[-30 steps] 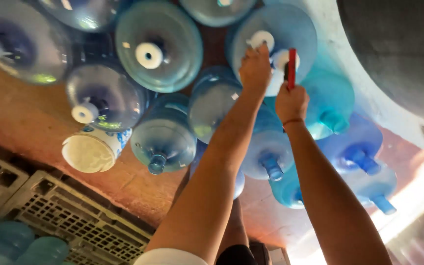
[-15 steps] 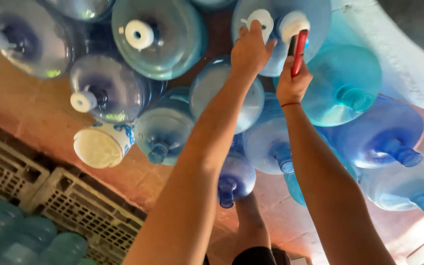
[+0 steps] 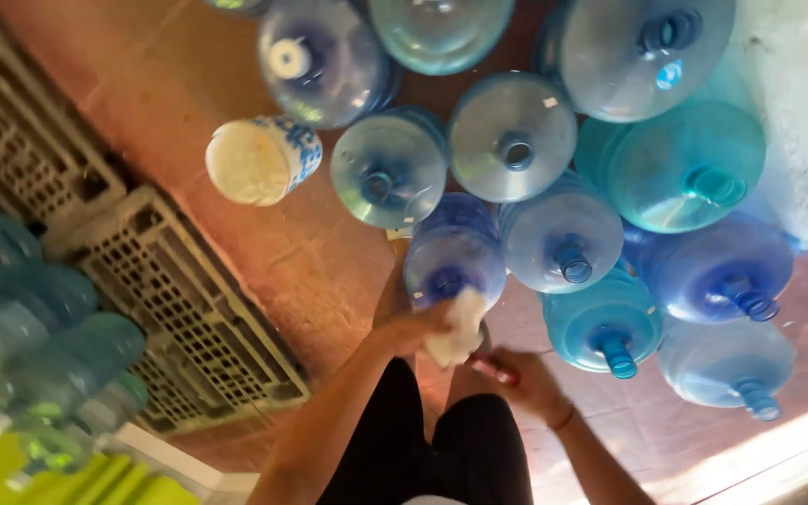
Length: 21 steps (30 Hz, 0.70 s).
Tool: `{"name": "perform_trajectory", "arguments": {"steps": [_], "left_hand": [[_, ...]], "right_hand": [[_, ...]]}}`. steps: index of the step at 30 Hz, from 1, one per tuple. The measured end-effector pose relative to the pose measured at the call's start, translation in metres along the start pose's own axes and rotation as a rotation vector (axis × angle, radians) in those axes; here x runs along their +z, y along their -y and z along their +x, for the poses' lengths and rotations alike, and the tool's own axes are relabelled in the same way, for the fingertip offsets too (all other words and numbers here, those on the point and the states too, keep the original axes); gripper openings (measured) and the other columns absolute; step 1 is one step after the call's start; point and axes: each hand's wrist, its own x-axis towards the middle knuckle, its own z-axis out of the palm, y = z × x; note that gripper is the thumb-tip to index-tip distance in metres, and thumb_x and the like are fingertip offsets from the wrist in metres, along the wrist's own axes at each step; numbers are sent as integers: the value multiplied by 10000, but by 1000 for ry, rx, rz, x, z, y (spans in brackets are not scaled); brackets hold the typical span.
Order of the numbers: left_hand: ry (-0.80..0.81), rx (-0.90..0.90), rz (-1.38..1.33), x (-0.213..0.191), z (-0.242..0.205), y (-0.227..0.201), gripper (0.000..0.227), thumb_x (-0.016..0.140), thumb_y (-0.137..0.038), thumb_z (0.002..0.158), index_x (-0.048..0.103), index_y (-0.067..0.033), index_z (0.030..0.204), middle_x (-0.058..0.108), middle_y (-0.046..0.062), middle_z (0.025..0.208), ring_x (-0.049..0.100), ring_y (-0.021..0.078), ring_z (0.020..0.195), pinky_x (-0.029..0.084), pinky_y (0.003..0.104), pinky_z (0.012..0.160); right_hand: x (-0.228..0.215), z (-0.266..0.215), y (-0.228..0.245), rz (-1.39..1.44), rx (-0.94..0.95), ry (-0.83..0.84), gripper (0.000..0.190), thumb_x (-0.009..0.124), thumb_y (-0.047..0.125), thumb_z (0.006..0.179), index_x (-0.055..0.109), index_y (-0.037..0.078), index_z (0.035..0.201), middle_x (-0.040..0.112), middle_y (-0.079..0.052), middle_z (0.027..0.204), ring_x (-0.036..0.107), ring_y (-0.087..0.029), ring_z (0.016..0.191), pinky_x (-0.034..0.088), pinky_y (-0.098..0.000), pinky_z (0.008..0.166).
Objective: Using a prying tool to remove plastic seals and caps from a large collection of water jugs.
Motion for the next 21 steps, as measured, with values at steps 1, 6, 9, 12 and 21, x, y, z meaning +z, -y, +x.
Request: {"name": "perform_trajectory", "arguments": {"steps": [1,6,9,12,21], "left_hand": [[197,-67,-194,-16,-15,32,822,790,-326,810,374,-32,1455,589,175,1261,612,274,1106,520,428,915],[512,-99,-560,-40,-65,107,784,808,-101,833,306,-52,1433,568,320,1164,672,476,925,621,539,669],[1029,879,-564,-85,42,180,385,647,-133,848,489,-34,1185,635,235,1021,681,388,868,589,506,685],[1264,1570,-479,-118,-68,80,219,540,-153,859,612,-23,1020,679,178,925,686,329,829,568,484,697],[-170,450,-893,-389,-107,-100,732,690,-418,746,518,-52,1357,672,172,1094,679,378,864,545,535,861]], "right_hand": [[11,-20,5,12,-60,177,148,670,318,883,765,218,937,692,-49,630,626,-203,560,484,-338,558],[41,-57,62,-64,-126,557,174,629,248,921,676,156,781,586,33,581,474,-115,528,389,-297,563],[43,-57,78,-197,-56,489,192,637,273,935,643,135,801,544,25,607,443,-125,554,358,-289,566],[52,-52,81,-280,-10,435,213,643,290,944,622,122,814,516,19,623,422,-131,571,338,-284,568],[135,-18,137,-591,478,228,399,534,495,938,640,115,881,535,-10,605,495,-153,543,369,-309,533]]}}
